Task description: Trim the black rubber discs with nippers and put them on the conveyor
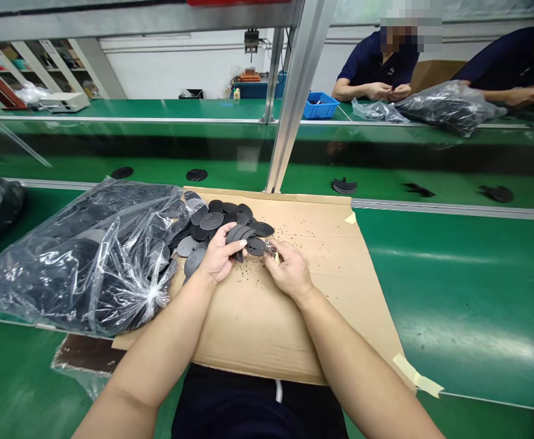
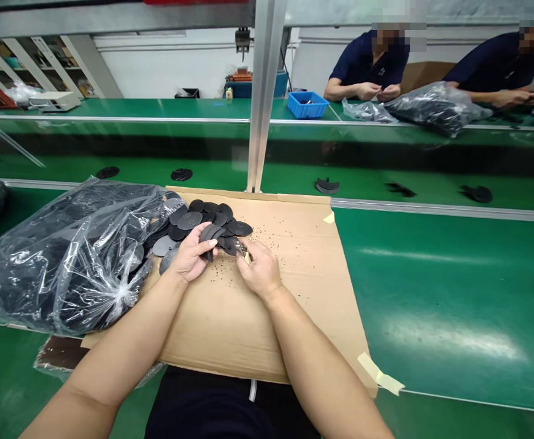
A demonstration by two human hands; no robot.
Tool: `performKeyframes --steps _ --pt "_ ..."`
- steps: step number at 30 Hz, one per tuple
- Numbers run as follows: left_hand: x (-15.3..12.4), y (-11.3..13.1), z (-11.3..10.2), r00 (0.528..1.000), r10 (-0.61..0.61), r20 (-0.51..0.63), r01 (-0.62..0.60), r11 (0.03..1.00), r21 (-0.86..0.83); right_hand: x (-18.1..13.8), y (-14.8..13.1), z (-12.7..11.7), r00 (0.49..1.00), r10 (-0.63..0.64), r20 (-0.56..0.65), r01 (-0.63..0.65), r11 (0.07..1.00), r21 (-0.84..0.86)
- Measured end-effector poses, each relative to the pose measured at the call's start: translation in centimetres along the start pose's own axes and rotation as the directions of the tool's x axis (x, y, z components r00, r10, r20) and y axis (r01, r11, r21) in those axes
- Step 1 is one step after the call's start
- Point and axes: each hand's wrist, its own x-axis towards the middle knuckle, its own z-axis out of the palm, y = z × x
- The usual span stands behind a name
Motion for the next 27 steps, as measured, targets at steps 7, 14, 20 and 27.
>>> performKeyframes --steps 7,14,20,27 --pt "0.3 -0.1 -0.6 0.997 -0.072 0.029 0.075 0.990 -0.121 -0.1 0.1 0.0 0.997 -0.082 -0.004 0.082 0.997 0.004" --pt "-0.1 0.3 0.1 0.976 -0.215 0.045 0.219 0.968 -0.121 -0.4 -0.5 0.0 0.985 -0.147 0.088 0.148 0.989 -0.013" --pt "-0.2 0.3 0.3 0.944 -0.305 0.125 0.321 0.936 -0.146 -0.4 -0.9 -0.2 0.971 -0.124 0.204 0.138 0.989 -0.054" --pt "-0.1 -0.4 0.2 0.942 -0.305 0.143 0.312 0.950 -0.031 -0.1 -1.5 -0.7 0.944 -0.108 0.312 0.131 0.990 -0.053"
